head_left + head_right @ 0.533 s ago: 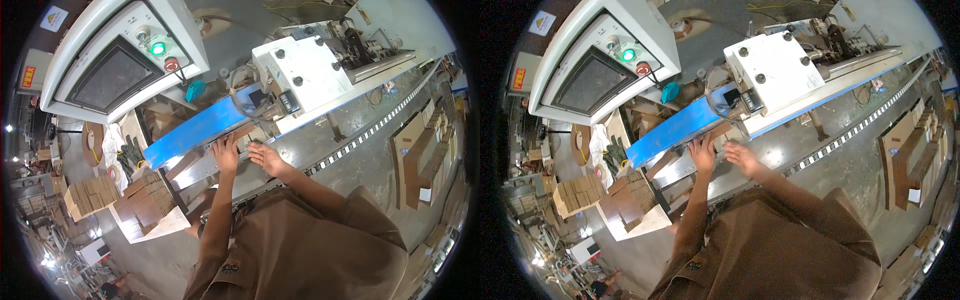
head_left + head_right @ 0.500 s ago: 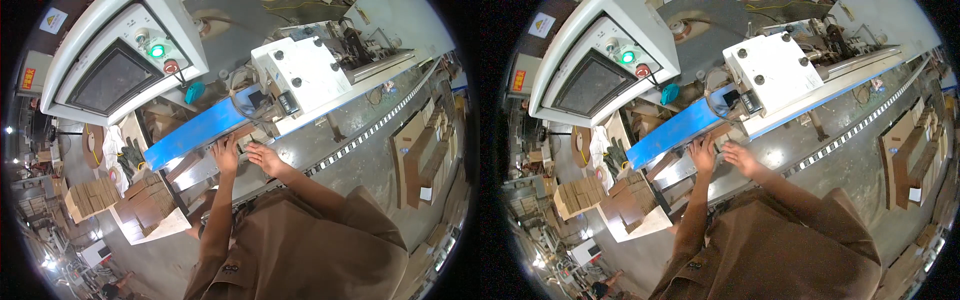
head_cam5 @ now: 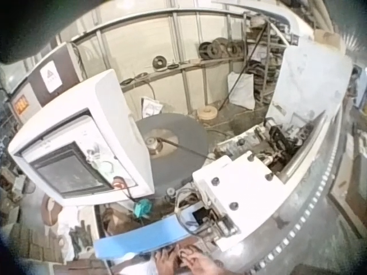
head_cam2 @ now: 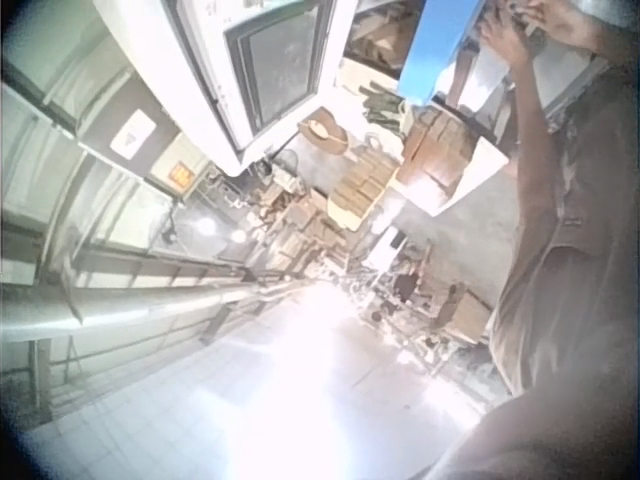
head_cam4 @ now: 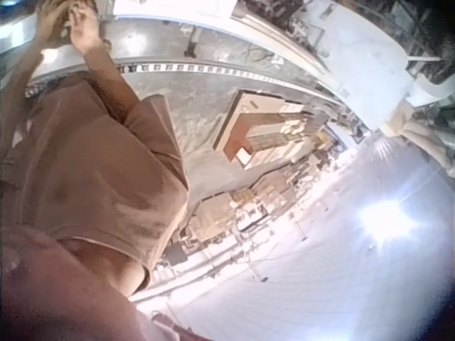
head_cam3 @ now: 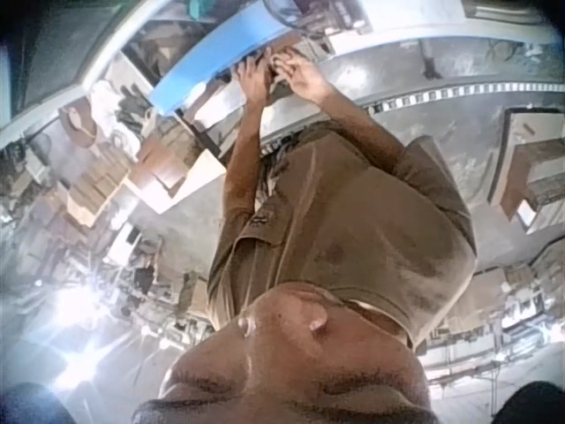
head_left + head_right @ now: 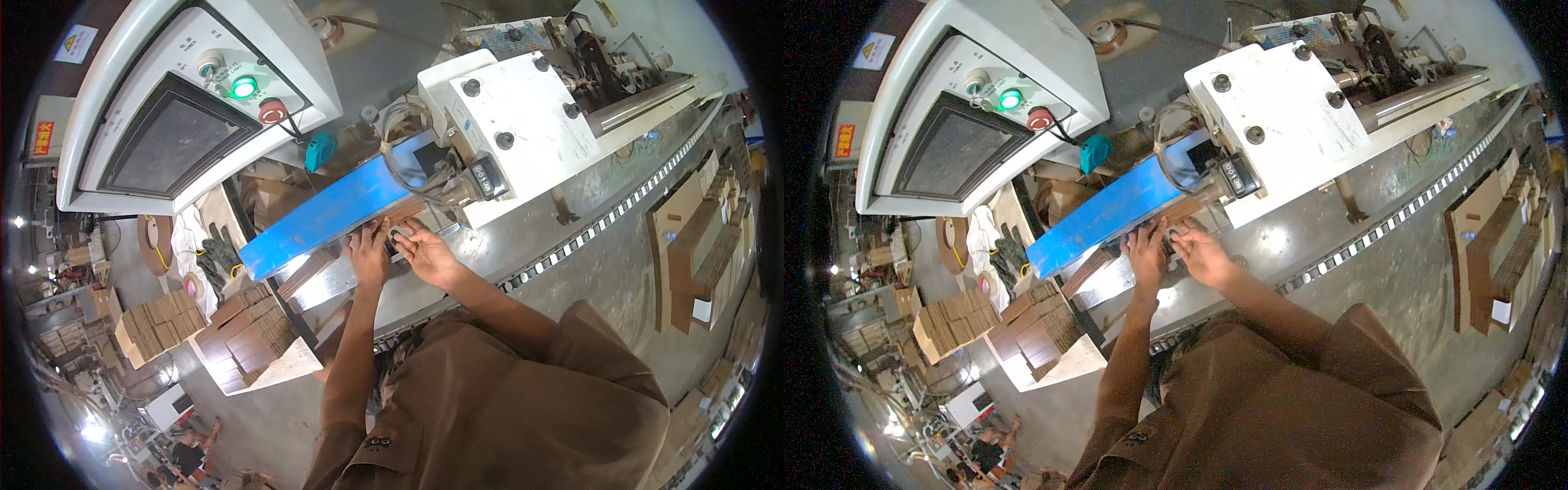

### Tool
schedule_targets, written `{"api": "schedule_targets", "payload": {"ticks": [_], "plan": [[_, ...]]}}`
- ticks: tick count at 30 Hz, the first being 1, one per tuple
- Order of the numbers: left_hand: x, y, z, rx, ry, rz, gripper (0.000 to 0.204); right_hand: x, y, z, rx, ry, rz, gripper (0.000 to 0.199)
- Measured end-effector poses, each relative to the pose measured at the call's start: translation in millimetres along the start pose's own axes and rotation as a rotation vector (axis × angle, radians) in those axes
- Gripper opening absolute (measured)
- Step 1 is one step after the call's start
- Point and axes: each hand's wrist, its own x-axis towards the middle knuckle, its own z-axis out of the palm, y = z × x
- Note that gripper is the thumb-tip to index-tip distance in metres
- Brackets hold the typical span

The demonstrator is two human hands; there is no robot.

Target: The person carries stacks of wooden planks to a workbench and then uses a belt sander to smooth the edges of the planks one by one. The person repeatedly picks up a plank, runs it against the sander, and places it on a growing pile of finished pieces.

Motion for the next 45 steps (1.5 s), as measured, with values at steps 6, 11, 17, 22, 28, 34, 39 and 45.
{"api": "schedule_targets", "payload": {"ticks": [6, 11, 17, 22, 28, 34, 39, 45], "plan": [[7, 14, 6, -0.013, -0.075, -0.014, 0.055, 3, -9, -16, 0.073, -0.043, -0.057, 0.059], [27, 42, 17, -0.062, -0.048, 0.026, 0.051, -5, -19, -24, -0.128, 0.008, -0.260, 0.072], [46, 78, 43, -0.138, -0.004, 0.064, 0.038, -35, -34, -32, -0.697, 0.072, -0.392, 0.062], [46, 88, 48, -0.198, 0.122, -0.119, 0.032, -57, -36, -50, -0.821, 0.006, -0.483, 0.041], [-23, 16, -26, -0.095, 0.156, -0.269, 0.023, -70, -22, -48, -0.752, 0.079, -0.307, 0.031], [-65, -47, -97, 0.102, 0.176, -0.510, 0.038, -56, -12, -49, -0.915, -0.029, -0.153, 0.036], [-69, -70, -133, 0.208, 0.047, -0.499, 0.055, -55, -18, -36, -0.951, -0.076, -0.130, 0.036], [-71, -82, -134, 0.231, -0.010, -0.414, 0.048, -56, -32, -53, -0.875, -0.073, -0.211, 0.043]]}}
